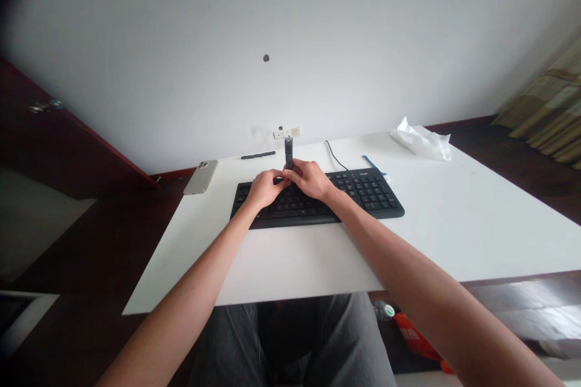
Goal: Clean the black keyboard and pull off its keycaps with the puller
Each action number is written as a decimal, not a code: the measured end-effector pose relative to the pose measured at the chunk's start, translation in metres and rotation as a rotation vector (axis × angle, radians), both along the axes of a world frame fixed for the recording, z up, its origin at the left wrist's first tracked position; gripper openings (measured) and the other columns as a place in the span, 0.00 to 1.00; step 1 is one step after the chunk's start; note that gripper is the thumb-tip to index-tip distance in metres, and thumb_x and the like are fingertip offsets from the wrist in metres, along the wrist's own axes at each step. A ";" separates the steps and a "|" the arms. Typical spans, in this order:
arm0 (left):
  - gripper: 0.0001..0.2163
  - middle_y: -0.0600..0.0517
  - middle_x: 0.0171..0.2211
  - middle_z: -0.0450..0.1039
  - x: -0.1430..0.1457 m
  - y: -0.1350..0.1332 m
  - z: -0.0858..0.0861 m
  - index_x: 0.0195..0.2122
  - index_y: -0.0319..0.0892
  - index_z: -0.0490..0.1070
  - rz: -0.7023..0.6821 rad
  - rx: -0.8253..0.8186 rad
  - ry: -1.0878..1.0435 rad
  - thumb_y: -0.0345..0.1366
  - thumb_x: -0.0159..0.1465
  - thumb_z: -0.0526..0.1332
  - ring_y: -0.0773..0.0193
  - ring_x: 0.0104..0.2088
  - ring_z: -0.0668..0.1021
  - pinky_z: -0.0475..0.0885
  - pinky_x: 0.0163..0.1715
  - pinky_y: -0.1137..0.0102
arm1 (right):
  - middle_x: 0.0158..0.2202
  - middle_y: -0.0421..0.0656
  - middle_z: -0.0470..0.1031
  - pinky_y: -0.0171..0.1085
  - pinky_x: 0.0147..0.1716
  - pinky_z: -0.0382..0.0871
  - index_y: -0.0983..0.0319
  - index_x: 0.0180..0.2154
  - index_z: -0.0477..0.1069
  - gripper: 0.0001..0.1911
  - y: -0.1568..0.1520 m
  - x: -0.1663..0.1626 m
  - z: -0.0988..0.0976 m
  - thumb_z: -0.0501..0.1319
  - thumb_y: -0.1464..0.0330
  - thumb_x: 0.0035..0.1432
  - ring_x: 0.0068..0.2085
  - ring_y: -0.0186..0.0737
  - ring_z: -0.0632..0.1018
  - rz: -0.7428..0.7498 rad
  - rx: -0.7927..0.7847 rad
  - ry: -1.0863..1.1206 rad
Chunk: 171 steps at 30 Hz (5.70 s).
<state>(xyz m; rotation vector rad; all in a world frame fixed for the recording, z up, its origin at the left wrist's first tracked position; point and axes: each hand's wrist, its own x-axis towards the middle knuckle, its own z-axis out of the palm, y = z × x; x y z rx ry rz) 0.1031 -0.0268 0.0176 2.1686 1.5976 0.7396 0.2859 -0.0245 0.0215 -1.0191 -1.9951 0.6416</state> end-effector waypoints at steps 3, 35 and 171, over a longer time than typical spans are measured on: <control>0.11 0.47 0.42 0.84 0.003 -0.001 0.000 0.43 0.48 0.84 0.041 -0.001 0.027 0.46 0.66 0.65 0.51 0.45 0.83 0.73 0.43 0.64 | 0.34 0.43 0.82 0.39 0.36 0.71 0.61 0.41 0.76 0.14 -0.001 -0.001 -0.003 0.58 0.58 0.68 0.34 0.44 0.80 -0.035 0.007 0.032; 0.03 0.53 0.38 0.83 0.008 -0.002 -0.002 0.34 0.50 0.81 0.051 0.013 -0.043 0.36 0.63 0.66 0.55 0.42 0.82 0.73 0.45 0.65 | 0.37 0.46 0.81 0.42 0.44 0.75 0.60 0.42 0.73 0.20 -0.006 -0.002 -0.001 0.59 0.49 0.66 0.39 0.46 0.82 -0.241 0.043 0.351; 0.10 0.49 0.44 0.84 -0.001 0.040 -0.002 0.45 0.43 0.82 -0.443 -0.255 -0.335 0.33 0.62 0.68 0.57 0.46 0.84 0.75 0.53 0.63 | 0.34 0.46 0.81 0.42 0.38 0.76 0.61 0.40 0.78 0.22 0.016 0.020 -0.009 0.66 0.49 0.59 0.35 0.46 0.81 -0.127 -0.182 0.199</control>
